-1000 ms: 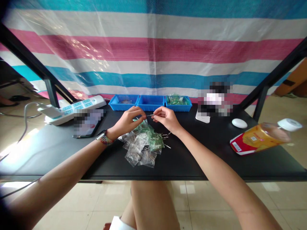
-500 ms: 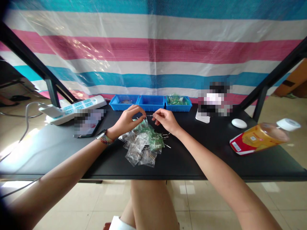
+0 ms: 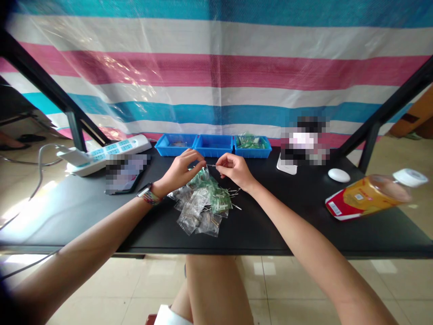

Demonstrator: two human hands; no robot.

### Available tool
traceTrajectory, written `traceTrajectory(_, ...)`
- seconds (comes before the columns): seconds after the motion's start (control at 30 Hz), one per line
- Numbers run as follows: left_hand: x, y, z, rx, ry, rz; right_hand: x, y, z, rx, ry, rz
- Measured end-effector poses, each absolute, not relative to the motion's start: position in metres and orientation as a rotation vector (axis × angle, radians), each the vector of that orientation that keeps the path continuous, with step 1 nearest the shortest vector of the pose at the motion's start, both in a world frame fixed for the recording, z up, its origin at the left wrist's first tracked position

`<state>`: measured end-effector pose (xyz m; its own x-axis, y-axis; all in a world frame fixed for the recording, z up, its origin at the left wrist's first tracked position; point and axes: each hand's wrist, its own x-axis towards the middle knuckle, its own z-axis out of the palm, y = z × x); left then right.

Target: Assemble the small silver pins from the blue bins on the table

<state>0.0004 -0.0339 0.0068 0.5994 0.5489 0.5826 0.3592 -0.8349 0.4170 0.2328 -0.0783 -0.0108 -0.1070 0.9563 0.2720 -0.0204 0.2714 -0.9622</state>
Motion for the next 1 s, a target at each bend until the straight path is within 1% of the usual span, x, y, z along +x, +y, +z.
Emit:
traceTrajectory(0.2, 0.001, -0.035, 0.009, 2.547, 0.869, 1.112, 0.244, -0.060, -0.009, -1.022, -1.226, 0.855)
traceTrajectory(0.3, 0.000, -0.029, 0.004, 2.573, 0.917, 1.012, 0.252, -0.055, -0.011, -1.084, -1.221, 0.841)
traceTrajectory(0.43, -0.003, -0.021, -0.007, 2.684, 0.938, 0.773, 0.254, -0.058, -0.017, -1.139, -1.351, 0.723)
traceTrajectory(0.57, -0.004, -0.020, -0.009, 2.694, 0.921, 0.666, 0.244, -0.065, -0.021, -1.115, -1.620, 0.685)
traceTrajectory(0.7, -0.003, -0.024, -0.007, 2.669, 0.893, 0.640, 0.235, -0.073, -0.023, -1.072, -2.019, 0.400)
traceTrajectory(0.8, -0.002, -0.025, -0.007, 2.659, 0.884, 0.643, 0.236, -0.074, -0.024, -1.137, -2.094, 0.241)
traceTrajectory(0.9, -0.001, -0.025, -0.008, 2.654, 0.853, 0.653, 0.238, -0.071, -0.026, -1.143, -2.139, 0.136)
traceTrajectory(1.0, -0.001, -0.024, -0.010, 2.650, 0.820, 0.659, 0.240, -0.067, -0.028, -1.117, -2.215, 0.102)
